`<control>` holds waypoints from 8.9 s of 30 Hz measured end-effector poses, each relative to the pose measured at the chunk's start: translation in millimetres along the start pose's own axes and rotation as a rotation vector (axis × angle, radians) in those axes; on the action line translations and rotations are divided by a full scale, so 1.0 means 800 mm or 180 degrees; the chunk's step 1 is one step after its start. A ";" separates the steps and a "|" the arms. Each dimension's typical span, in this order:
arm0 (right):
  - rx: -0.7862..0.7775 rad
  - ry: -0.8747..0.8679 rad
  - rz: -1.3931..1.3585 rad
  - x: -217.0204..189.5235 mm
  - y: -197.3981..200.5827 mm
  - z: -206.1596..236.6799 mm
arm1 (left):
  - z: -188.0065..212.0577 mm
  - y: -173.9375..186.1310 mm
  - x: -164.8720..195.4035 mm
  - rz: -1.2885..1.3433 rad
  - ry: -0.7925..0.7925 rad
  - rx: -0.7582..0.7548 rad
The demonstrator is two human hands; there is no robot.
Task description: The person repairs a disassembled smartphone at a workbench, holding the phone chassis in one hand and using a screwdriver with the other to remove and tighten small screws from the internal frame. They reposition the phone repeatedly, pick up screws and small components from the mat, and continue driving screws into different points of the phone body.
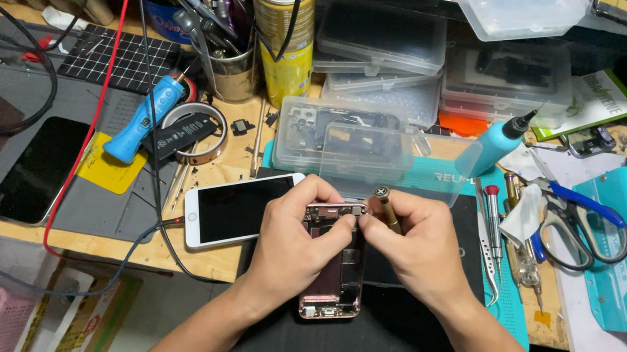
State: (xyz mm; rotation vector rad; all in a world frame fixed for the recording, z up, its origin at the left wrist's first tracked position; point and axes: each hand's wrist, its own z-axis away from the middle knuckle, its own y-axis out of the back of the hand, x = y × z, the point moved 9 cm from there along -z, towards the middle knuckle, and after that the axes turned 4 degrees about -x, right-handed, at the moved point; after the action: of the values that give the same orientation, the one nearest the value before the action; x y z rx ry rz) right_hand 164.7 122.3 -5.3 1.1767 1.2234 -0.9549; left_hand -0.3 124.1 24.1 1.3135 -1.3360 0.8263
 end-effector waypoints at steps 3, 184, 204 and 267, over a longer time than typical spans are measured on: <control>0.0086 -0.0083 0.0215 0.000 0.003 0.003 | 0.001 -0.001 0.002 -0.0001 -0.0084 -0.0013; 0.0043 0.0521 0.0685 -0.071 0.013 0.007 | 0.012 -0.004 -0.047 0.2047 0.0576 0.0114; -0.0055 0.0641 0.0661 -0.076 0.024 0.006 | 0.015 -0.049 -0.059 0.2010 0.0836 -0.1099; -0.0825 -0.0069 0.2901 -0.028 0.029 0.013 | 0.007 -0.001 -0.068 0.3673 0.0486 -0.0452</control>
State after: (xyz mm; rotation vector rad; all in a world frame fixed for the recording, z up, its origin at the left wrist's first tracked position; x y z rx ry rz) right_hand 186.2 115.0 19.9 1.3093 0.6298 -0.1192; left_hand -8.3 132.7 -29.7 0.2449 -1.9639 1.5025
